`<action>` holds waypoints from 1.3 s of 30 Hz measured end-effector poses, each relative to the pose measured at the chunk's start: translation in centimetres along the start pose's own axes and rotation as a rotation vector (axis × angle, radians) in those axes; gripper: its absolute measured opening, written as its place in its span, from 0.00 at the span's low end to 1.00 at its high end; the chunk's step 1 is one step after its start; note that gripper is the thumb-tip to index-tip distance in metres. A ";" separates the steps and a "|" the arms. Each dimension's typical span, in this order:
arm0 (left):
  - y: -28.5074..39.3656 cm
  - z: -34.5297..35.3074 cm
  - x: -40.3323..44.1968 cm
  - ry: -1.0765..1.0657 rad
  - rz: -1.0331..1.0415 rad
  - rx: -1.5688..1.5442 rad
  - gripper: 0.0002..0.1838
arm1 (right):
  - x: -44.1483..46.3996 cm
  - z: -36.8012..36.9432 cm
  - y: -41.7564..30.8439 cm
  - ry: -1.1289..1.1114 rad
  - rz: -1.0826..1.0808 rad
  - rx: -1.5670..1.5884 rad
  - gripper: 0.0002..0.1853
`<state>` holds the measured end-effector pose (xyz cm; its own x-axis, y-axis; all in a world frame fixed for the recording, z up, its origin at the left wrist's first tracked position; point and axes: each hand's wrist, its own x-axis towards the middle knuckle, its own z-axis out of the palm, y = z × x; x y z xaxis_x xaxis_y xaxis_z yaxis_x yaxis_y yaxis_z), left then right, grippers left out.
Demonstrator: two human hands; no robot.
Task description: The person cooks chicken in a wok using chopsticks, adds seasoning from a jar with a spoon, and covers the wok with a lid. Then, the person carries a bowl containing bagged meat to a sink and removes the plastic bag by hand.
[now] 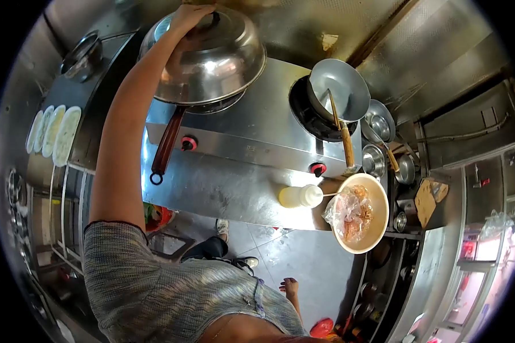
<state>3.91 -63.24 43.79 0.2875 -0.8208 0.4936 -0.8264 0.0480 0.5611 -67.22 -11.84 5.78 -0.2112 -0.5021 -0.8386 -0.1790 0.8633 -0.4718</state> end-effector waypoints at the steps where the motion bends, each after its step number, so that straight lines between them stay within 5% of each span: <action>1: 0.4 0.2 -0.3 -0.023 -0.034 0.002 0.21 | -0.5 0.1 0.4 0.011 0.023 0.002 0.14; 12: 0.1 2.1 -1.1 0.136 -0.010 -0.041 0.21 | 0.0 2.6 -1.5 -0.014 -0.033 -0.001 0.15; 21: 1.8 0.8 -1.8 -0.047 -0.100 0.134 0.24 | 1.6 2.7 -3.5 -0.001 -0.065 -0.020 0.14; 26: -2.4 3.7 -0.2 0.273 0.225 0.120 0.24 | 1.7 3.4 -2.7 0.024 -0.055 -0.001 0.10; 28: -1.0 3.3 -0.3 0.341 0.110 0.394 0.24 | 2.3 3.1 -2.1 0.019 -0.072 -0.030 0.12; 30: 4.2 2.1 -0.5 0.143 0.016 0.864 0.23 | 2.1 2.3 -1.3 0.040 -0.114 -0.035 0.12; 31: 2.8 2.7 1.8 0.244 0.302 0.728 0.24 | 1.8 1.8 -1.0 0.061 -0.116 -0.055 0.12; 33: 5.0 5.2 4.0 0.260 0.506 0.347 0.23 | 0.8 0.0 -0.7 0.081 -0.082 -0.040 0.13; 35: 14.2 5.6 1.3 0.086 0.348 -0.060 0.21 | 0.2 -2.2 -0.9 0.104 -0.010 0.235 0.14; 39: 30.1 6.9 -7.1 -0.284 0.436 -0.399 0.16 | 0.1 -8.3 -3.6 0.206 -0.099 0.488 0.15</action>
<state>-26.37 -59.89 52.54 -0.2176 -0.7941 0.5675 -0.5792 0.5731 0.5797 -74.56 -15.37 9.63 -0.4084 -0.5394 -0.7363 0.2497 0.7099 -0.6586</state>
